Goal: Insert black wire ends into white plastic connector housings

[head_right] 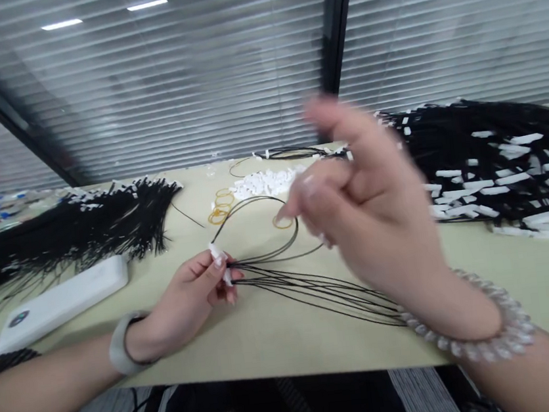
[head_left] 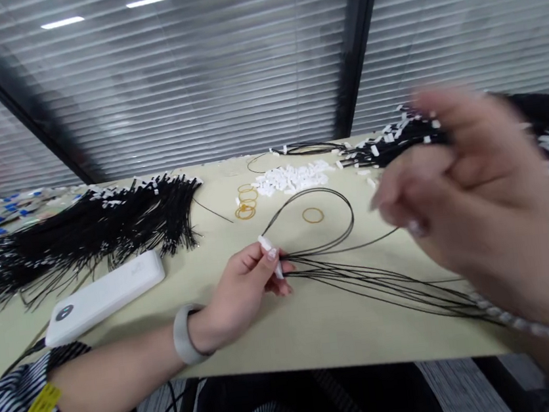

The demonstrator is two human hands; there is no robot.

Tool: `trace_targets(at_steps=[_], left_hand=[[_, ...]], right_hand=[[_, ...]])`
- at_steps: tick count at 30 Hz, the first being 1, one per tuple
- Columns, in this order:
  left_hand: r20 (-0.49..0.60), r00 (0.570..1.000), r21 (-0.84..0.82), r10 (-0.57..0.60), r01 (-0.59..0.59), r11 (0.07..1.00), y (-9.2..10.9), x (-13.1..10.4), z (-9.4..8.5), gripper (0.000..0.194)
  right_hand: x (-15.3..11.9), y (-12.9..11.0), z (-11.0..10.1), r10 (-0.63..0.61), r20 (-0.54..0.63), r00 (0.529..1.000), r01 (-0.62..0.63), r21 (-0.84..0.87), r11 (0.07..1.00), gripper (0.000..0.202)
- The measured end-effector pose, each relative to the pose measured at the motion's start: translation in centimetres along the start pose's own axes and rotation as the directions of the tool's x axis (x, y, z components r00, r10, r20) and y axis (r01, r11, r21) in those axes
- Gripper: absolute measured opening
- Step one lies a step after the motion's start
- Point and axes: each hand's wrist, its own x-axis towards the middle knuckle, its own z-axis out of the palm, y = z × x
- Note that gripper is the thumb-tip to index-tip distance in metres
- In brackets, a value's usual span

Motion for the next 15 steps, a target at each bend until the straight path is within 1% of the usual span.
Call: trace_targets(at_steps=[1, 2, 3, 5, 6, 9, 15], left_hand=[[0.009, 1.0, 0.024, -0.011, 0.011, 1.0, 0.0, 0.0, 0.0, 0.021], [0.021, 1.0, 0.045, -0.016, 0.015, 0.999, 0.0, 0.0, -0.1, 0.022], [0.039, 0.999, 0.064, -0.018, 0.015, 0.998, 0.0, 0.0, -0.1, 0.023], [0.095, 0.995, 0.099, -0.011, 0.001, 0.995, 0.2, -0.2, -0.1, 0.025], [0.128, 0.992, 0.113, -0.006, -0.009, 0.994, 0.3, -0.3, -0.2, 0.027], [0.199, 0.98, 0.126, -0.009, -0.017, 0.992, 0.5, -0.7, -0.2, 0.029], [0.228, 0.973, 0.125, -0.045, 0.016, 0.992, 0.5, -0.8, -0.2, 0.029]], right_hand=[[-0.3, 0.1, 0.3, 0.053, 0.146, 0.988, -0.039, -0.098, 0.994, 0.03], [-0.5, 0.3, 0.5, 0.108, 0.267, 0.958, -0.052, -0.212, 0.976, 0.019], [-0.7, 0.5, 0.8, 0.149, 0.347, 0.926, -0.036, -0.313, 0.949, 0.009], [-1.0, 0.9, 1.3, 0.189, 0.432, 0.882, 0.015, -0.427, 0.904, 0.012], [-1.0, 1.2, 1.4, 0.196, 0.444, 0.875, 0.03, -0.453, 0.891, 0.013], [-0.9, 1.7, 1.4, 0.21, 0.438, 0.874, 0.037, -0.492, 0.87, 0.012], [-0.9, 1.8, 1.2, 0.186, 0.487, 0.853, 0.095, -0.497, 0.863, 0.013]])
